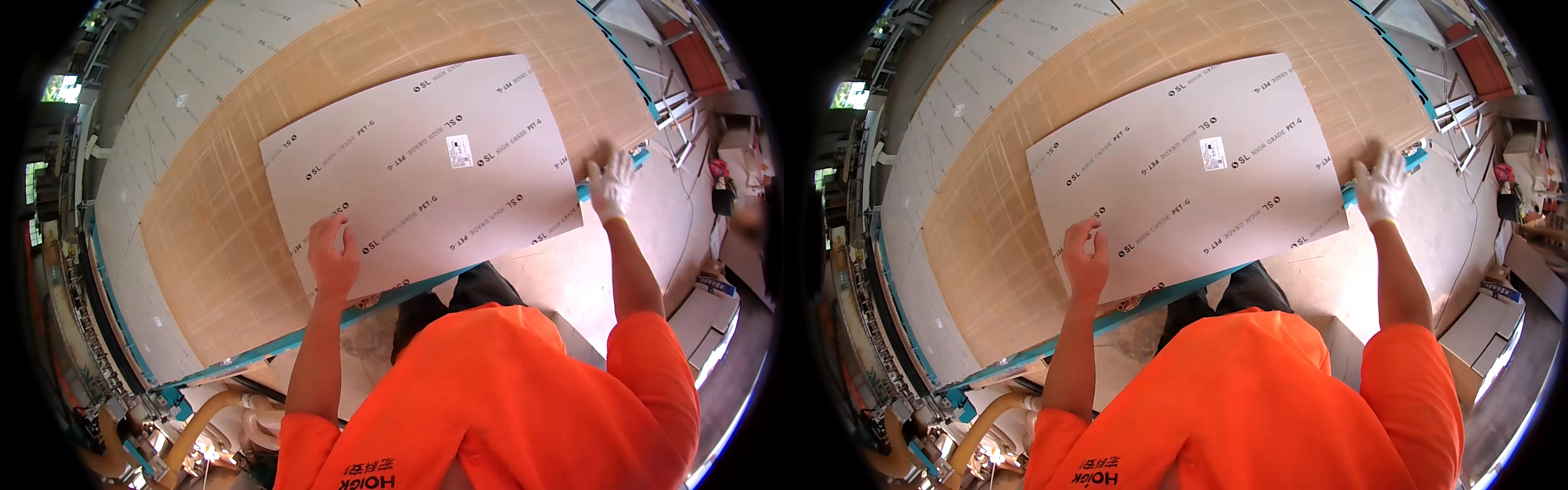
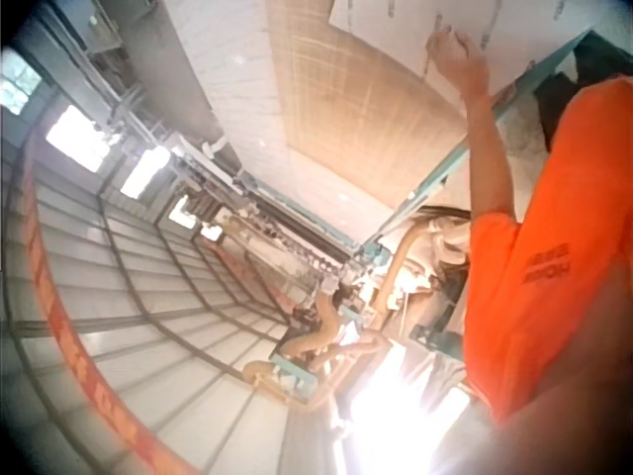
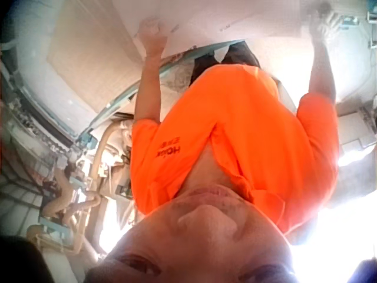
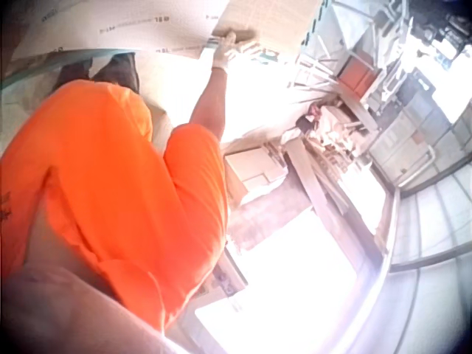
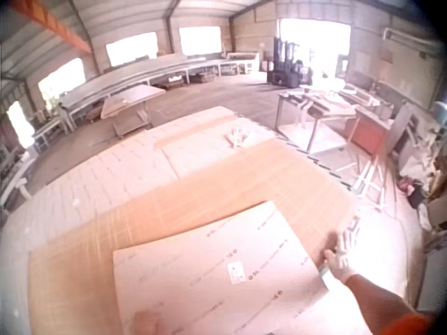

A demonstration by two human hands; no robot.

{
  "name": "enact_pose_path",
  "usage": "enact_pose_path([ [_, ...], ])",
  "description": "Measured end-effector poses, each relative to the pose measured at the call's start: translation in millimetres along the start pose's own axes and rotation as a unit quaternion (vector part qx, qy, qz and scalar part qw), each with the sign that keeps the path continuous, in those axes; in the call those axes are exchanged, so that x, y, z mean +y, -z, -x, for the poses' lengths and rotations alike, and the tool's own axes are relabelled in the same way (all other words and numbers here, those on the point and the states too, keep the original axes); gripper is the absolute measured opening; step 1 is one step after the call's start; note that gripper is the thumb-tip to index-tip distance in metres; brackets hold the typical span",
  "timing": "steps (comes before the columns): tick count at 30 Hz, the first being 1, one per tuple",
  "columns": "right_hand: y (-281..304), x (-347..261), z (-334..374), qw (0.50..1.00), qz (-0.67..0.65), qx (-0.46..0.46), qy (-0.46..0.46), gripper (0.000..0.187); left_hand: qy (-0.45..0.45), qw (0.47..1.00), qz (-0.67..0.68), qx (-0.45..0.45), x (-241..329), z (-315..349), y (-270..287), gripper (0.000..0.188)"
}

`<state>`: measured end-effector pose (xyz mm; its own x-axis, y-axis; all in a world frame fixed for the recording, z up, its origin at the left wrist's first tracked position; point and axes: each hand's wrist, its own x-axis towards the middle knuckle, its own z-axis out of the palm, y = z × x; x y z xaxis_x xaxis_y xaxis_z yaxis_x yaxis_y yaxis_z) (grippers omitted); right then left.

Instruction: The person moves between different workstations in a workshop, handling several labeled wood panels by hand while wearing gloves. They pick up a panel from a large CNC table, carry it to a separate table, set it down alongside another panel, and luego return to pick up another panel from the CNC table.

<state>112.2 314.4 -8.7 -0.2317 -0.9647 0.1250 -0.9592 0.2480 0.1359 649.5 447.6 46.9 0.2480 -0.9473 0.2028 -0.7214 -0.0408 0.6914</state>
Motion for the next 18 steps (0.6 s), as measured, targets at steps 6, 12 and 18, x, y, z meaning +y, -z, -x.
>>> enact_pose_path([
  [6, -22.5, 110.6, 129.5, 0.981, -0.188, -0.037, -0.038, 0.070, -0.140, 0.984, -0.083, -0.077, 63.4, -54.0, -90.4, 0.017],
  [12, 19.7, 36.6, 152.2, 0.917, -0.395, -0.046, 0.038, 0.068, -0.210, 0.942, -0.184, -0.188, 92.9, -84.5, -149.2, 0.016],
  [18, 42.8, 8.5, 125.6, 0.888, -0.444, -0.020, 0.122, 0.066, -0.162, 0.933, -0.263, -0.184, 105.2, -85.4, -160.9, 0.018],
])
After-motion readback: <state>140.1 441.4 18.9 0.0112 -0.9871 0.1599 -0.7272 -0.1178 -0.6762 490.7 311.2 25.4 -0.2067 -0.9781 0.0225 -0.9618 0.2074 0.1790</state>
